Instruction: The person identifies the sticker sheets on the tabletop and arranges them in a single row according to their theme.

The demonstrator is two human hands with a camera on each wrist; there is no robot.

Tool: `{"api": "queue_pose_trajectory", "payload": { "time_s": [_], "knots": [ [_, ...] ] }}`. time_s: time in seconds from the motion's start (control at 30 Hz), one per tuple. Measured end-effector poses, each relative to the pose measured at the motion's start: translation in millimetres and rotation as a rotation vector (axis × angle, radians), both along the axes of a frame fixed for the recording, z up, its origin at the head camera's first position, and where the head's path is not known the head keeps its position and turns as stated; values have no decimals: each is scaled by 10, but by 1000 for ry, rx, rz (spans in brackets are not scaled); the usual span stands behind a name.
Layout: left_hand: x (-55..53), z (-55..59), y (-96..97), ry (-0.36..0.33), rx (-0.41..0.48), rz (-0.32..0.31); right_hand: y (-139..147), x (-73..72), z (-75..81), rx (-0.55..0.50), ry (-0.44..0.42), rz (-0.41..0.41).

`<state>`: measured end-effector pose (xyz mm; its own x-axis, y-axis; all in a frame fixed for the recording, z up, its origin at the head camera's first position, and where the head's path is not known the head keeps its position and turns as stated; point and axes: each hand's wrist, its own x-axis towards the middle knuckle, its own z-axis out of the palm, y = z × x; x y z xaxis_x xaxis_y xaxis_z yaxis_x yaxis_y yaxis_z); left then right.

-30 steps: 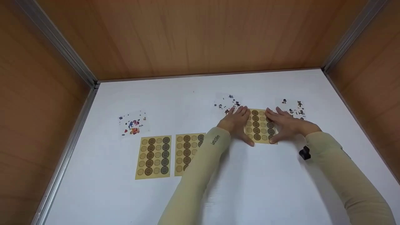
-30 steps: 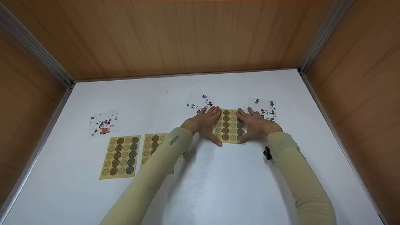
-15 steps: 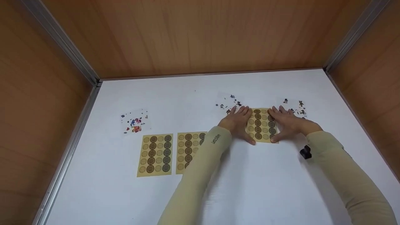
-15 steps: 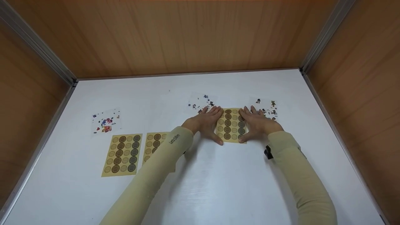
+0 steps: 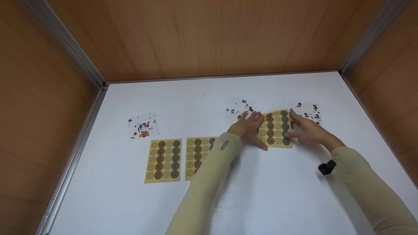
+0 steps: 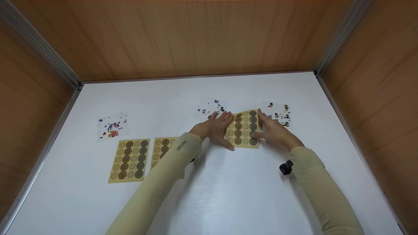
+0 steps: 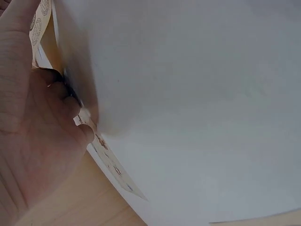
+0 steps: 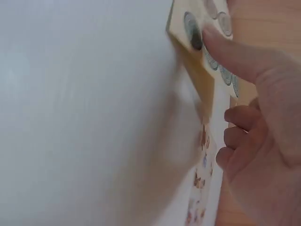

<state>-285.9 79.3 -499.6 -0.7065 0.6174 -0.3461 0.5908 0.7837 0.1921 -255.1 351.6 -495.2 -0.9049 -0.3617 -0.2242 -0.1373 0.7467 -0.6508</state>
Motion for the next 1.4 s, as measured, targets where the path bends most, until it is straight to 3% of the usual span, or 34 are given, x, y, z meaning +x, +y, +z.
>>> {"api": "queue_pose_trajectory", "payload": {
  "time_s": [0.1,0.3,0.4,0.5,0.87,1.03,1.4],
  "knots": [
    [-4,5,-13,-13,13,7,-1,19,0,-254,-105,-92],
    [0,6,-33,-3,24,10,-43,47,20,-784,-445,-334],
    [1,-2,-22,9,27,9,-57,49,28,-916,-545,-410],
    [-4,-13,-4,22,25,9,-71,31,15,-944,-566,-440],
    [26,-64,37,57,57,-12,-75,16,-31,-933,-518,-528],
    [15,-95,36,26,77,8,-75,26,-46,-937,-508,-545],
    [-19,-131,36,54,62,19,-71,59,5,-936,-510,-537]
  ]
}}
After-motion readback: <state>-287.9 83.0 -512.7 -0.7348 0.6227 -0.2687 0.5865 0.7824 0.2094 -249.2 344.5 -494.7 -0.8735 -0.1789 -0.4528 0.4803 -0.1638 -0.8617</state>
